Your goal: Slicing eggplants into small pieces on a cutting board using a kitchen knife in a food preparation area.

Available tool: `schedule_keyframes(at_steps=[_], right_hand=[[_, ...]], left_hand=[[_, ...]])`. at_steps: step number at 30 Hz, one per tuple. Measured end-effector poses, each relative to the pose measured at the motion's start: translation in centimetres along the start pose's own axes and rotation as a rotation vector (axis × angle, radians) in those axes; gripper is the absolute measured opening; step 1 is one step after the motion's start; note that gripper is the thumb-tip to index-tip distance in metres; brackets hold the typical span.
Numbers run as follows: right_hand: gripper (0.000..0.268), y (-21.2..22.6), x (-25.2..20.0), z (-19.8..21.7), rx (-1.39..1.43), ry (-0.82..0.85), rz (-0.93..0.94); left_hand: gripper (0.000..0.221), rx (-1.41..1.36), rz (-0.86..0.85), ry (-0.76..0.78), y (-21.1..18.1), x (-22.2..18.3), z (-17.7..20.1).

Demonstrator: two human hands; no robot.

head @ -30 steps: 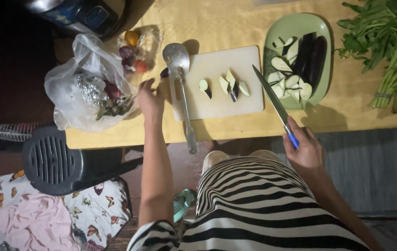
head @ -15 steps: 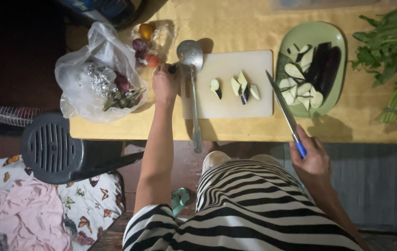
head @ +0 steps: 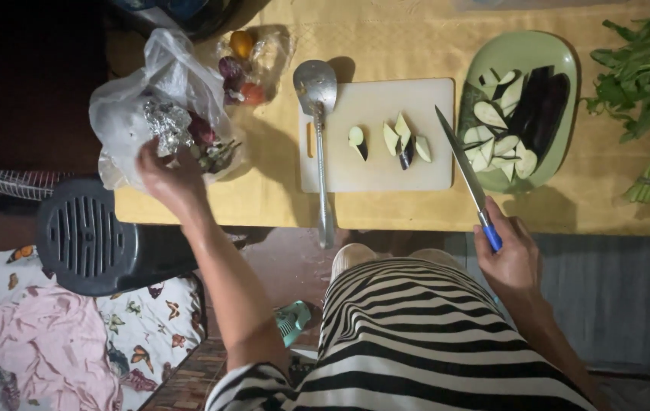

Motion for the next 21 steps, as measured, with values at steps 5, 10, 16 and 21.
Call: schedule_keyframes(at_steps=[5, 10, 16, 21], right_hand=[[0.053, 0.5, 0.6, 0.7, 0.152, 0.072, -0.125], [0.052, 0.7, -0.3, 1.8, 0.227, 0.177, -0.277], [0.049, -0.2, -1.4, -1.6, 0.41, 0.143, -0.126], [0.052, -0.5, -2.0, -3.3, 0.544, 0.176, -0.169]], left_hand=[[0.073, -0.124, 0.256, 0.766, -13.2, -16.9, -4.9], [0.052, 0.283, -0.401, 0.853, -21.0, -29.2, -11.1], [0.106, 0.302, -0.279, 0.825, -20.5, -30.9, -15.5], [0.098, 0.276, -0.35, 0.745, -21.4, -31.7, -15.8]])
Point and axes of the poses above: each hand's wrist, its own x-axis towards the middle knuckle, its own z-axis out of the back of the hand, y = z × x, the point moved 10 cm from there along x, towards the middle knuckle, and after that the axes turned 14 degrees about z, right-handed, at the moved point
